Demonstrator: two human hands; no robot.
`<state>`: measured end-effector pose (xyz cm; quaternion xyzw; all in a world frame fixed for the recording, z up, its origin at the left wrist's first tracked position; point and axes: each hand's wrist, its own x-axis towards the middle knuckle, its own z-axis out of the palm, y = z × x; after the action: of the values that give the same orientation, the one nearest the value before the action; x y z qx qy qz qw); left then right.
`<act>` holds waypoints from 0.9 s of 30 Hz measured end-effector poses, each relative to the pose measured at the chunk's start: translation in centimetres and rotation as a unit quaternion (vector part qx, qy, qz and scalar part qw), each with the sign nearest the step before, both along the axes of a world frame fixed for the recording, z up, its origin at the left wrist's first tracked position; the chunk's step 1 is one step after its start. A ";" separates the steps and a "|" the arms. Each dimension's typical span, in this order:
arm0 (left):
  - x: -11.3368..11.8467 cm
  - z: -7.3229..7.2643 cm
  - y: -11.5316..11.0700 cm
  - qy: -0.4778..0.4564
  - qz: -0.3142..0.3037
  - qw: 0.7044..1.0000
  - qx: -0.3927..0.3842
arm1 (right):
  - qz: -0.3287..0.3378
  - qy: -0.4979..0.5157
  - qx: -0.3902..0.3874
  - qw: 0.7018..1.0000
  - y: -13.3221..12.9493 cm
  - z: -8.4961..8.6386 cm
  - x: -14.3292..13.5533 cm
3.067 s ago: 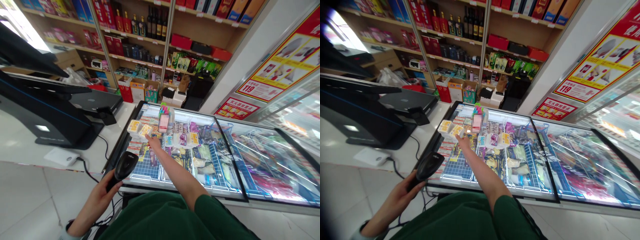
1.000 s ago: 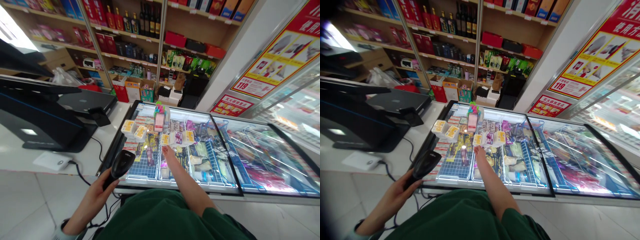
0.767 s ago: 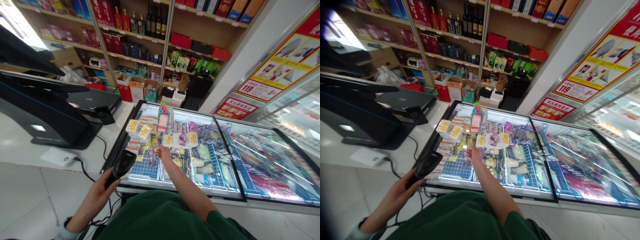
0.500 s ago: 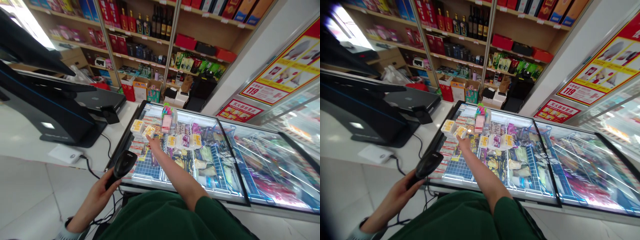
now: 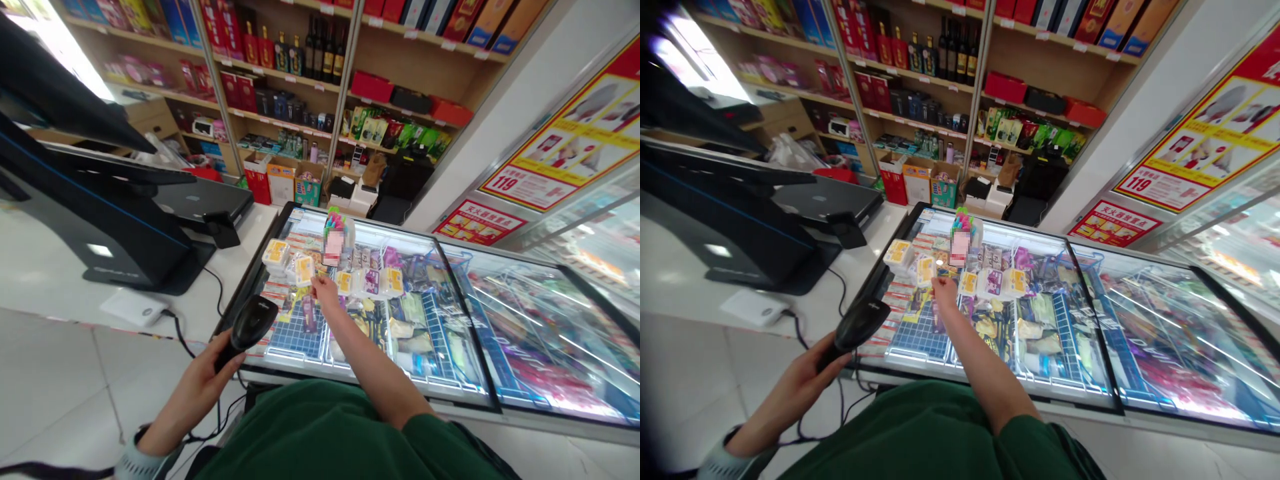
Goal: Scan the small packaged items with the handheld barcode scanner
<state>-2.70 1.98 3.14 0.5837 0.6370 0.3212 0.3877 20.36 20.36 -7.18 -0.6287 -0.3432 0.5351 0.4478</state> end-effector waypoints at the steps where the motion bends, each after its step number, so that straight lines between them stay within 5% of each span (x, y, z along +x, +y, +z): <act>1: 0.5 0.3 0.3 0.005 -0.014 1.000 0.006 | 0.009 -0.009 0.017 1.000 -0.7 0.2 1.0; 7: 3.5 1.5 2.1 0.026 -0.120 0.992 0.024 | 0.059 -0.074 0.074 0.993 -5.2 2.3 6.3; 13: 6.1 1.3 3.4 0.033 -0.183 0.982 0.033 | 0.048 -0.066 0.084 0.993 -8.0 3.9 8.7; 23: 7.7 0.9 4.0 0.032 -0.198 0.980 0.011 | 0.014 -0.031 0.065 0.997 -9.2 4.4 10.2; 27: 8.2 1.0 4.0 0.030 -0.195 0.980 0.005 | -0.014 0.034 0.006 0.999 -9.0 3.2 10.2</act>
<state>5.47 6.02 4.18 0.7081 0.5206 0.2245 0.4210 30.52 11.39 -3.95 -0.6121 -0.3218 0.5479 0.4708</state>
